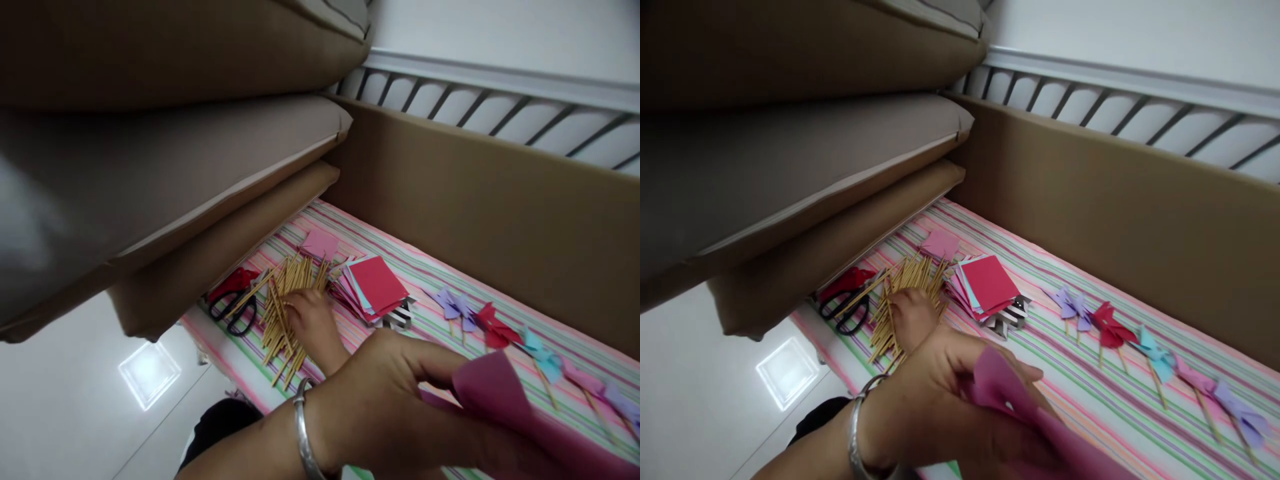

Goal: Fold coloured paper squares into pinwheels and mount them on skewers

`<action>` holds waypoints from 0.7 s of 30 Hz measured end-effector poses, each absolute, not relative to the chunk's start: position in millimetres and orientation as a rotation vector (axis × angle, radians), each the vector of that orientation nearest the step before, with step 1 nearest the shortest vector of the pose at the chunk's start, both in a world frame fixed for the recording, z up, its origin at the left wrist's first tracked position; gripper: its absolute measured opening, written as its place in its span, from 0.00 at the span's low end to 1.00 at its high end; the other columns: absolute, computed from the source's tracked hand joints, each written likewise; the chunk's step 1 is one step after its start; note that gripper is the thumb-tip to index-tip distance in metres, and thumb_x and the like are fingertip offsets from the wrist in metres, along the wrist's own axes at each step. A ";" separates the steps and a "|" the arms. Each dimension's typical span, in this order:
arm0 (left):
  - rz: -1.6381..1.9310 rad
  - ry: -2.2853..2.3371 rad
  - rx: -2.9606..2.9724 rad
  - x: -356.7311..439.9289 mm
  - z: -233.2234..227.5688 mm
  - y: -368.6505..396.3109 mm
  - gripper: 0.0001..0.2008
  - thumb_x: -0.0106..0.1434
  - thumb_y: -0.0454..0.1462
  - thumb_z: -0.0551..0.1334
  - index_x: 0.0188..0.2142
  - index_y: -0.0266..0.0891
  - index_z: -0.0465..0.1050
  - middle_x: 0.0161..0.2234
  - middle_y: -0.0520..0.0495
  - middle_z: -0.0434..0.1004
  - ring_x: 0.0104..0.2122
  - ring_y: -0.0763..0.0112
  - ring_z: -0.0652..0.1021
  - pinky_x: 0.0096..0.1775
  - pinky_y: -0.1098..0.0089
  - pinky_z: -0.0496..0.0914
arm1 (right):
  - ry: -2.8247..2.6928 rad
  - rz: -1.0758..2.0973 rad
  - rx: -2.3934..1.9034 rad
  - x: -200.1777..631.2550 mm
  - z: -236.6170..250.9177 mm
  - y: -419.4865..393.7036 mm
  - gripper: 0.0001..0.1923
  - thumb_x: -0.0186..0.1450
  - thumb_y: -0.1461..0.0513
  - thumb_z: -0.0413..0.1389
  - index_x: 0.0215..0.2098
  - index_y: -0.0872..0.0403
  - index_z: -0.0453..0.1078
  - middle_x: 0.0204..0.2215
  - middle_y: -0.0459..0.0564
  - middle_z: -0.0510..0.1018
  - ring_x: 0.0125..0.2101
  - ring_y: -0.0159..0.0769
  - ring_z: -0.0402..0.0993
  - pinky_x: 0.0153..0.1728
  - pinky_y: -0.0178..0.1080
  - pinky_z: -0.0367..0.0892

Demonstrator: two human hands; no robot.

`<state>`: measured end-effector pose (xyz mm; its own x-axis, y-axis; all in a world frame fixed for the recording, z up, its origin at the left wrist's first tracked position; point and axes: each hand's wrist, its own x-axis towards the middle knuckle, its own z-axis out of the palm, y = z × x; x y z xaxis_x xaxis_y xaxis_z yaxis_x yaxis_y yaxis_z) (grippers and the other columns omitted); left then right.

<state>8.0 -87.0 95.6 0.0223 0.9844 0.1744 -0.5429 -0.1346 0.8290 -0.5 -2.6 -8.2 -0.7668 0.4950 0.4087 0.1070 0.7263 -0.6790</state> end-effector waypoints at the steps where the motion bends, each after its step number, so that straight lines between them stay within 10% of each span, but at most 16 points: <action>1: 1.456 0.631 0.916 4.8 95.1 -87.7 0.08 0.49 0.34 0.67 0.32 0.38 0.79 0.29 0.50 0.77 0.35 0.68 0.76 0.42 0.67 0.70 | -2.481 0.791 -0.321 -21.8 -11.1 -7.8 0.15 0.58 0.69 0.53 0.38 0.47 0.76 0.38 0.53 0.78 0.41 0.44 0.72 0.42 0.47 0.66; 17: 1.541 0.728 0.727 -23.9 96.1 -79.1 0.07 0.46 0.34 0.70 0.28 0.36 0.79 0.27 0.47 0.78 0.29 0.69 0.77 0.36 0.70 0.71 | -2.335 0.986 -0.520 -65.9 -1.4 -6.5 0.02 0.53 0.64 0.62 0.23 0.52 0.74 0.25 0.46 0.78 0.34 0.34 0.74 0.34 0.38 0.69; 21: 1.743 0.788 0.687 -40.5 92.6 -77.9 0.07 0.45 0.34 0.71 0.26 0.37 0.79 0.27 0.48 0.79 0.27 0.72 0.76 0.32 0.72 0.70 | -2.079 1.238 -0.709 -10.8 30.0 3.9 0.22 0.59 0.48 0.51 0.30 0.57 0.75 0.24 0.50 0.75 0.29 0.31 0.72 0.24 0.36 0.64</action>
<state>-40.5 -77.9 92.6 -0.2807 0.9571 0.0720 -0.5780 -0.2285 0.7834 -10.8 3.9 30.0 -0.6704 0.7058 0.2290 0.1347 0.4193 -0.8978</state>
